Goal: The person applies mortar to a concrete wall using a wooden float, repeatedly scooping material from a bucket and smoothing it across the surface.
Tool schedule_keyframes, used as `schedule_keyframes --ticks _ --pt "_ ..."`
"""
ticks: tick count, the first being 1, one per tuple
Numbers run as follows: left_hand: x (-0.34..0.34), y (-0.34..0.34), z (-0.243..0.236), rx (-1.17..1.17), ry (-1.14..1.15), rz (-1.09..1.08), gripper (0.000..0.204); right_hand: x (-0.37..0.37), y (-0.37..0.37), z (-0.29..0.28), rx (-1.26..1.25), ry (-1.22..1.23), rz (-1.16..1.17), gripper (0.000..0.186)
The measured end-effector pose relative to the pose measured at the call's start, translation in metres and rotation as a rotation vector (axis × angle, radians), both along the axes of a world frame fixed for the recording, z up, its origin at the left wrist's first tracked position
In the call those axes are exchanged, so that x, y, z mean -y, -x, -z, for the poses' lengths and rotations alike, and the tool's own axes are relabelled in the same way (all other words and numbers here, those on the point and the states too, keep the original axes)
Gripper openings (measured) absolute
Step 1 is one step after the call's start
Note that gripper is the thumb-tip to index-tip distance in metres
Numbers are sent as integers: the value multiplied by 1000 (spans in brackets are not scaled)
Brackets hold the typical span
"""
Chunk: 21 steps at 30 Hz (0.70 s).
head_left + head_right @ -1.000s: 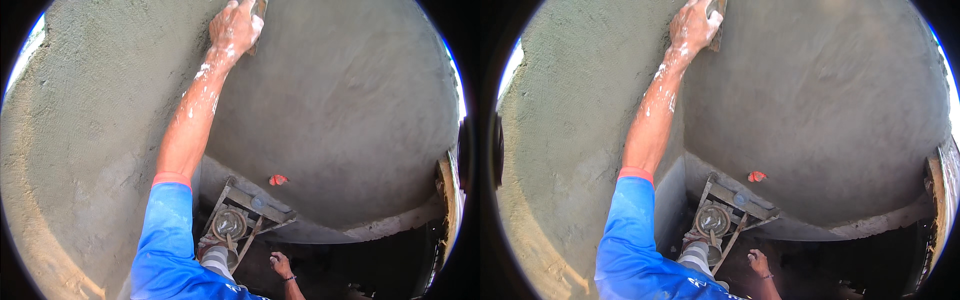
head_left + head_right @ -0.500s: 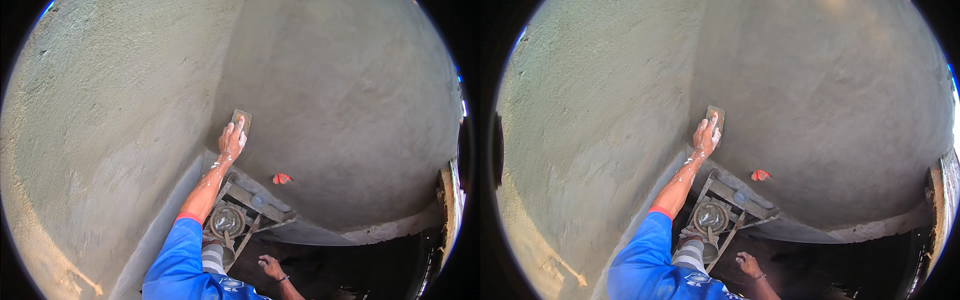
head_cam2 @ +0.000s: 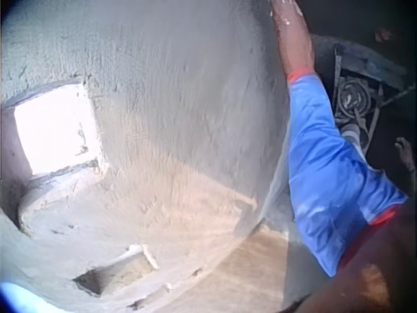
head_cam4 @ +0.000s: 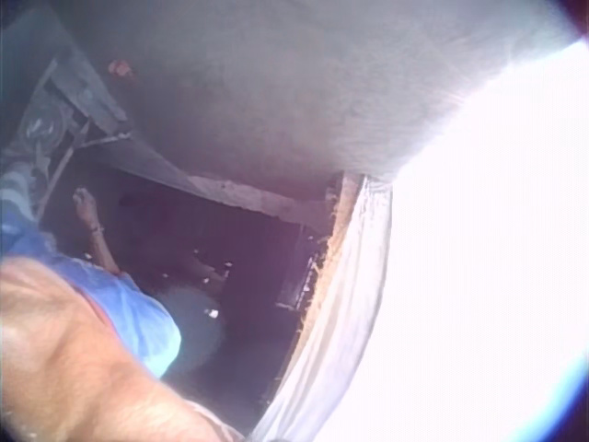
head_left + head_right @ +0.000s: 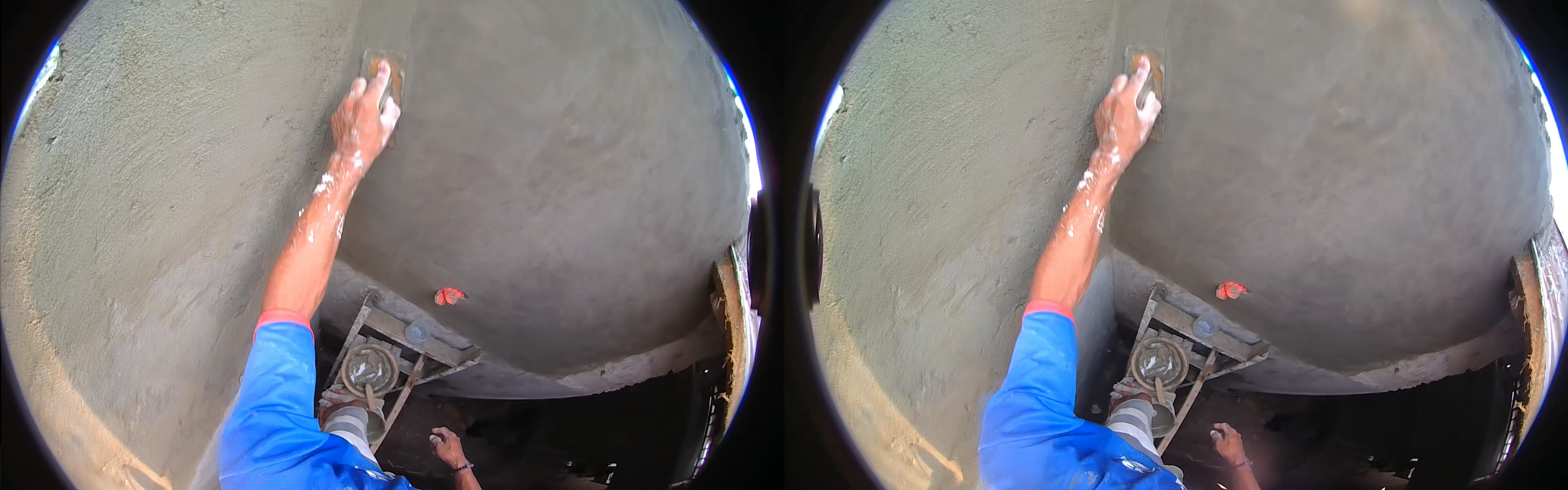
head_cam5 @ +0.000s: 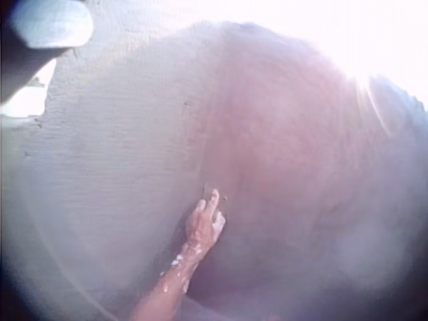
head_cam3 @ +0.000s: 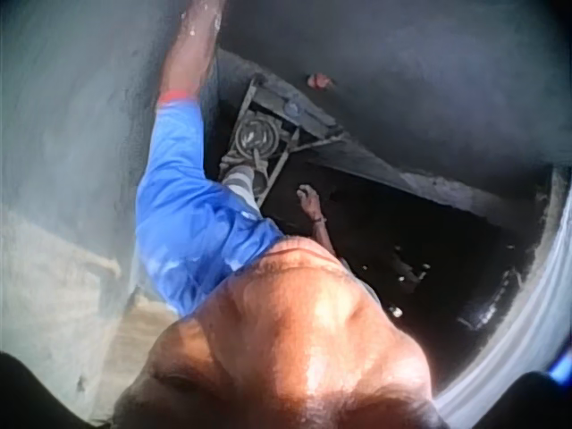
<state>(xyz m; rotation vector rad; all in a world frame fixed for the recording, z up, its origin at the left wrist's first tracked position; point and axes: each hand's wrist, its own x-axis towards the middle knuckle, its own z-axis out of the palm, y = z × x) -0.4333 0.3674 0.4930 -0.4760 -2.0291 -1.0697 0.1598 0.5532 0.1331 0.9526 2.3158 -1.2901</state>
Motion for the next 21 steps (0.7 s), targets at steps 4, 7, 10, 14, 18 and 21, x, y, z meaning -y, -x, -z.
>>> schedule_keyframes --ticks 4,7,10,14,18,21 --pt "-14 -28 183 114 18 61 68 21 5 8 1 -31 -133 32" --pt "-15 -54 227 182 78 86 68 19 10 8 -59 -94 -256 34" --pt "-10 -52 150 87 13 114 68 8 41 -10 -82 -125 -234 35" --pt "16 -26 -50 -211 -12 -13 61 -12 45 -11 -137 -172 -163 34" --pt "17 5 -98 -257 20 -104 56 -17 18 9 -127 -106 -70 32" --pt "16 20 -17 -89 81 -116 60 -5 10 14 -135 -168 -135 30"
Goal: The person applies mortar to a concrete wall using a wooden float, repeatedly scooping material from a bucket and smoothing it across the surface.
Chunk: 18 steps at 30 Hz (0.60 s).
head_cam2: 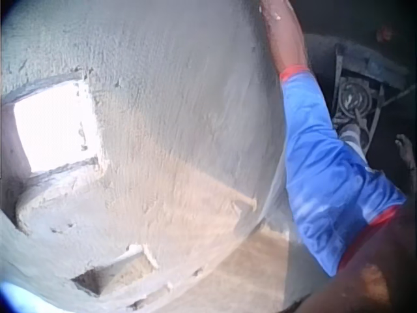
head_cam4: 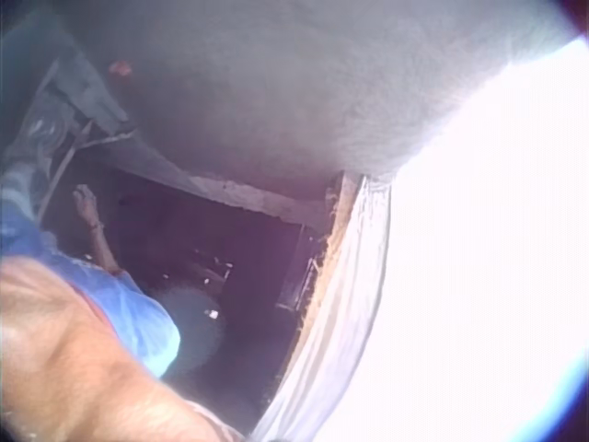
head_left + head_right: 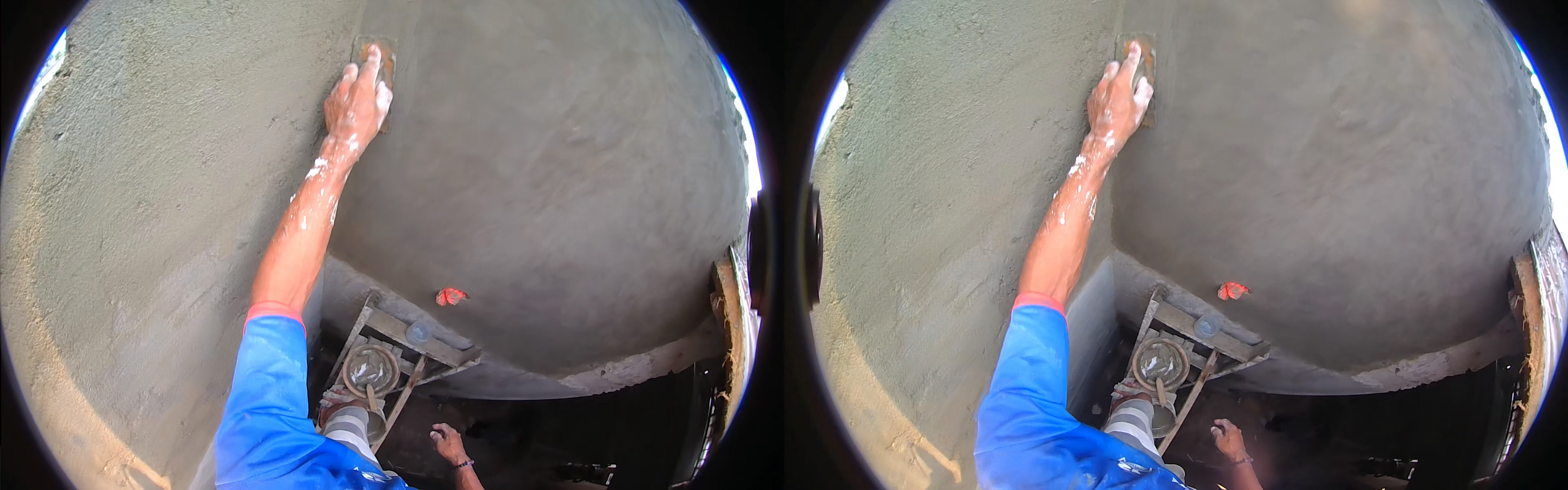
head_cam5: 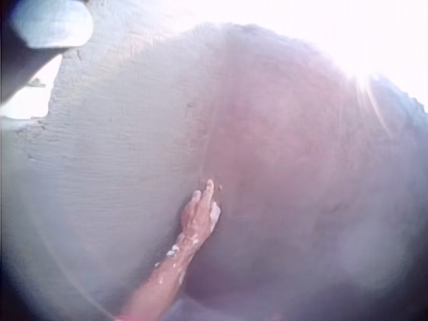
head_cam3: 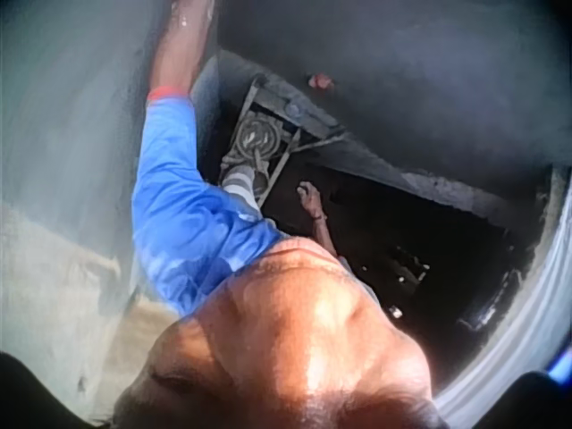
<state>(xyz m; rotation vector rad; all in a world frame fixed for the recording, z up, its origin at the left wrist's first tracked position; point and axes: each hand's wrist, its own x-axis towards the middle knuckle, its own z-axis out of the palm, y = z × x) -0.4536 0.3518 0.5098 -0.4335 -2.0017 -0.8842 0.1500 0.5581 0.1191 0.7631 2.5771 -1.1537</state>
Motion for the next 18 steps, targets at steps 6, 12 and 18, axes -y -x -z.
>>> schedule_keyframes --ticks 6,12,18 --pt "-8 -34 192 345 -104 65 66 16 -22 17 108 69 -42 32" --pt "-11 -65 209 370 -30 130 68 4 4 -7 -23 -36 -131 36" --pt "-7 -23 -57 -104 -106 71 61 -19 2 -10 -24 32 34 32"
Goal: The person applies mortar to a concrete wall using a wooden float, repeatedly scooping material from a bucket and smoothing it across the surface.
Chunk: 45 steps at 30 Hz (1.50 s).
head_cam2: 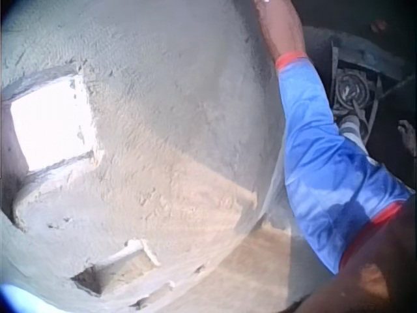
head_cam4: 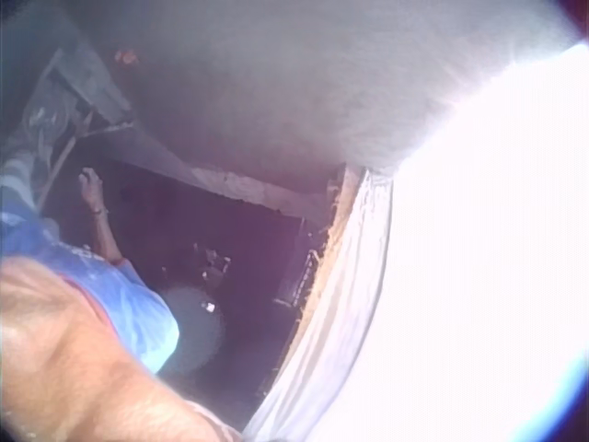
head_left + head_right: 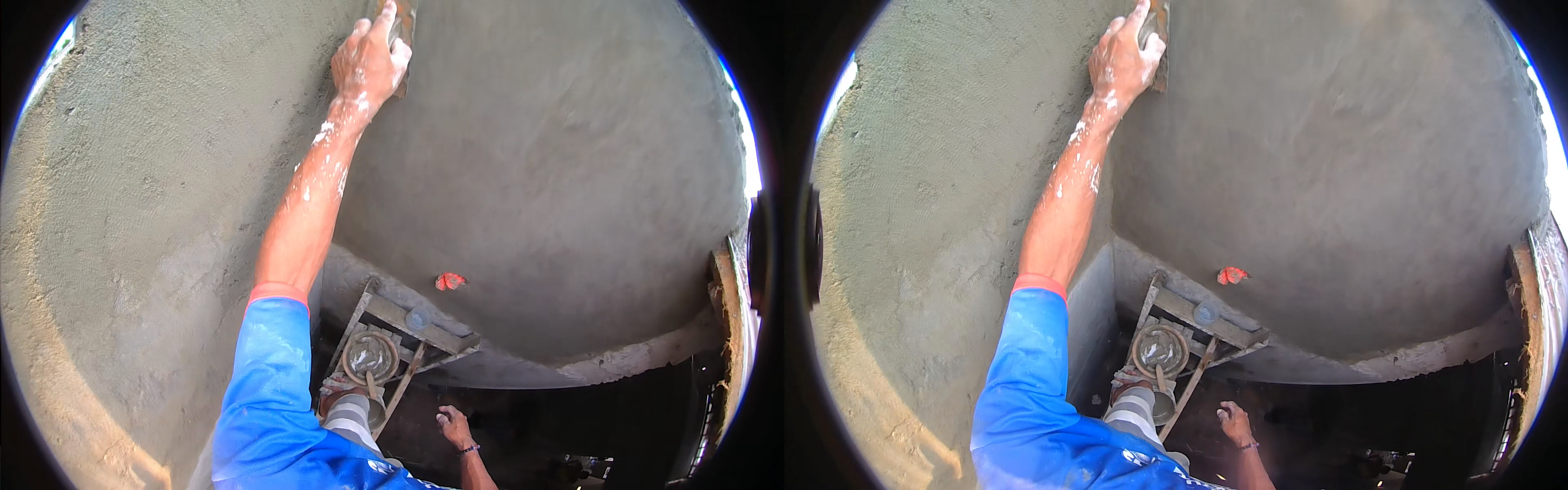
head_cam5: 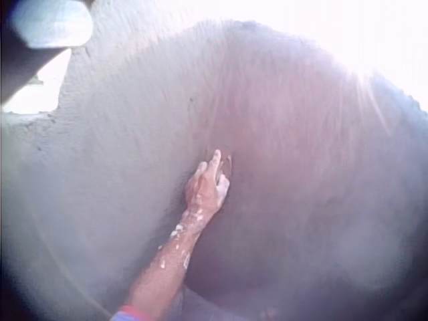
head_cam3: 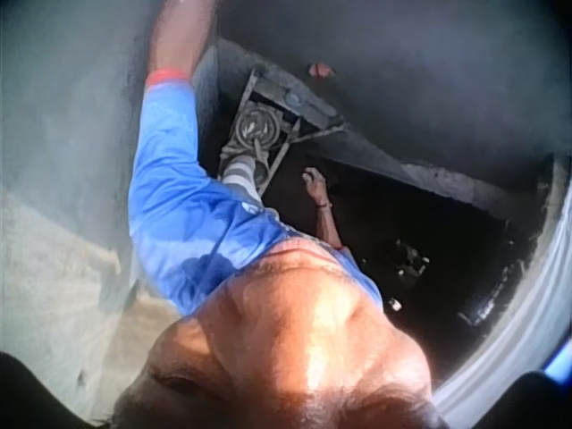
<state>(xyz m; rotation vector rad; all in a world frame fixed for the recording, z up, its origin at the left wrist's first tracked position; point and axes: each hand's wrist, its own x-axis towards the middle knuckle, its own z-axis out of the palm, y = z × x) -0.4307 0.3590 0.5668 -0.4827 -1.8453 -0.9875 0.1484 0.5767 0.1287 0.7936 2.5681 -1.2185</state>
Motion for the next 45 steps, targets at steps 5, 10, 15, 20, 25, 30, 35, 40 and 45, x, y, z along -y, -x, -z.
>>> schedule_keyframes --ticks 5,10,15,20,25,30,35,40,45 --pt "-33 -10 67 113 10 32 60 16 -23 -1 113 93 116 30" --pt "-54 -47 261 243 33 126 70 27 -32 24 167 39 -69 34" --pt "-46 -70 251 306 129 210 71 17 10 10 -145 -150 -254 33" --pt "-5 -23 -9 -27 11 4 58 1 21 2 5 -39 -55 32" --pt "-4 30 -73 -167 28 -105 56 -2 -19 38 56 14 70 31" --pt "4 13 76 164 -5 -47 62 30 -31 35 256 203 125 28" --pt "-14 -15 240 406 -32 47 66 23 -24 40 74 -27 -190 33" --pt "-8 -48 313 536 103 86 70 2 28 13 -22 -77 -253 34" --pt "3 -45 77 85 14 109 62 -10 48 -20 93 16 14 35"
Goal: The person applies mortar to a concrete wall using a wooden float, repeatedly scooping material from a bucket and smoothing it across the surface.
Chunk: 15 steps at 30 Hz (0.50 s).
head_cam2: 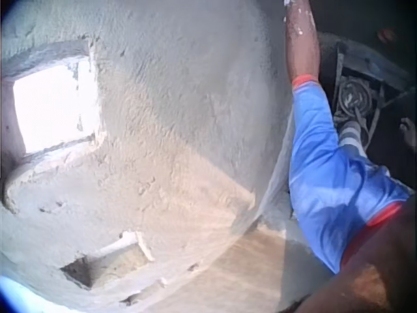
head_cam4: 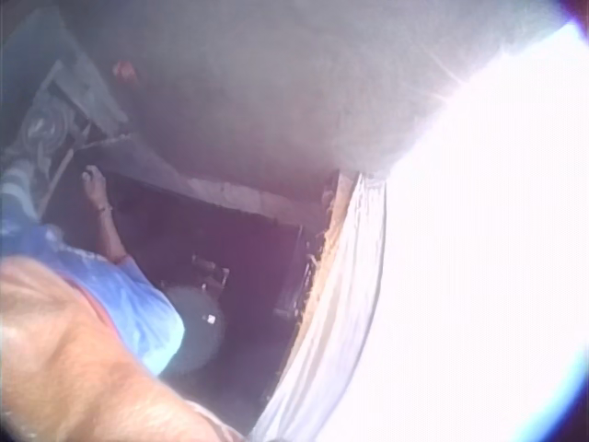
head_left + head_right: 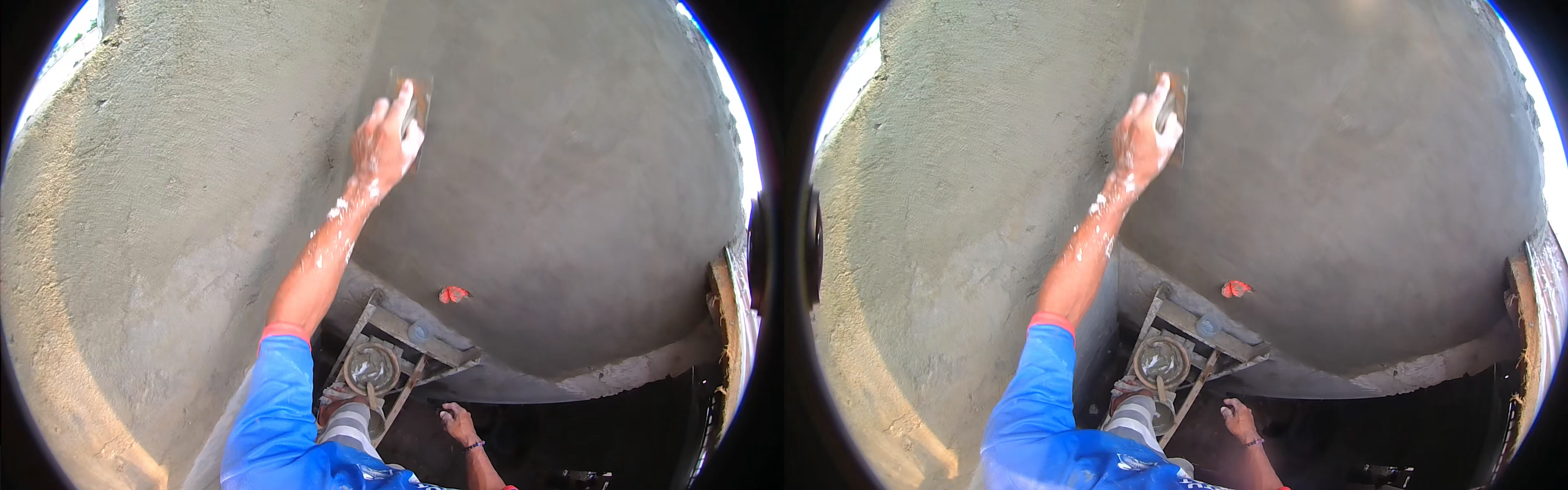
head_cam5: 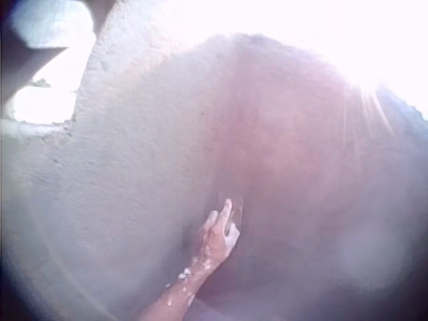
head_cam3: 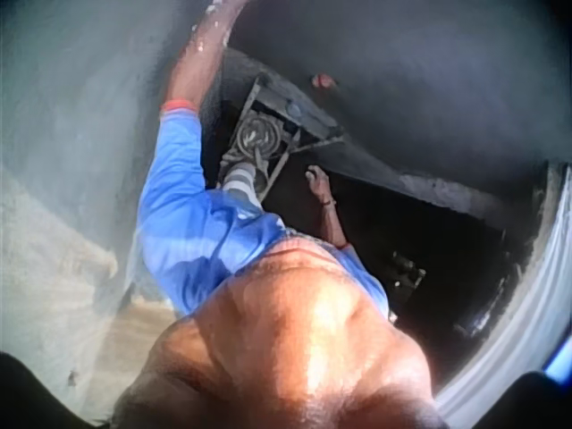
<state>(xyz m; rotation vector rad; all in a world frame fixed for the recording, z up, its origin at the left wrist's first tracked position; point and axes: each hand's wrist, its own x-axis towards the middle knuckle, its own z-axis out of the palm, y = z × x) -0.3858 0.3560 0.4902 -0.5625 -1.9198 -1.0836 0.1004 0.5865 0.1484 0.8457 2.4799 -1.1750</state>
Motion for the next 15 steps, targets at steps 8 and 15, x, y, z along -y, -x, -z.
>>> schedule_keyframes --ticks 8,15 --pt "-27 49 -88 37 70 -53 57 17 -87 51 20 70 90 30" --pt "-83 -23 204 222 38 53 72 34 -127 84 166 63 -6 34"
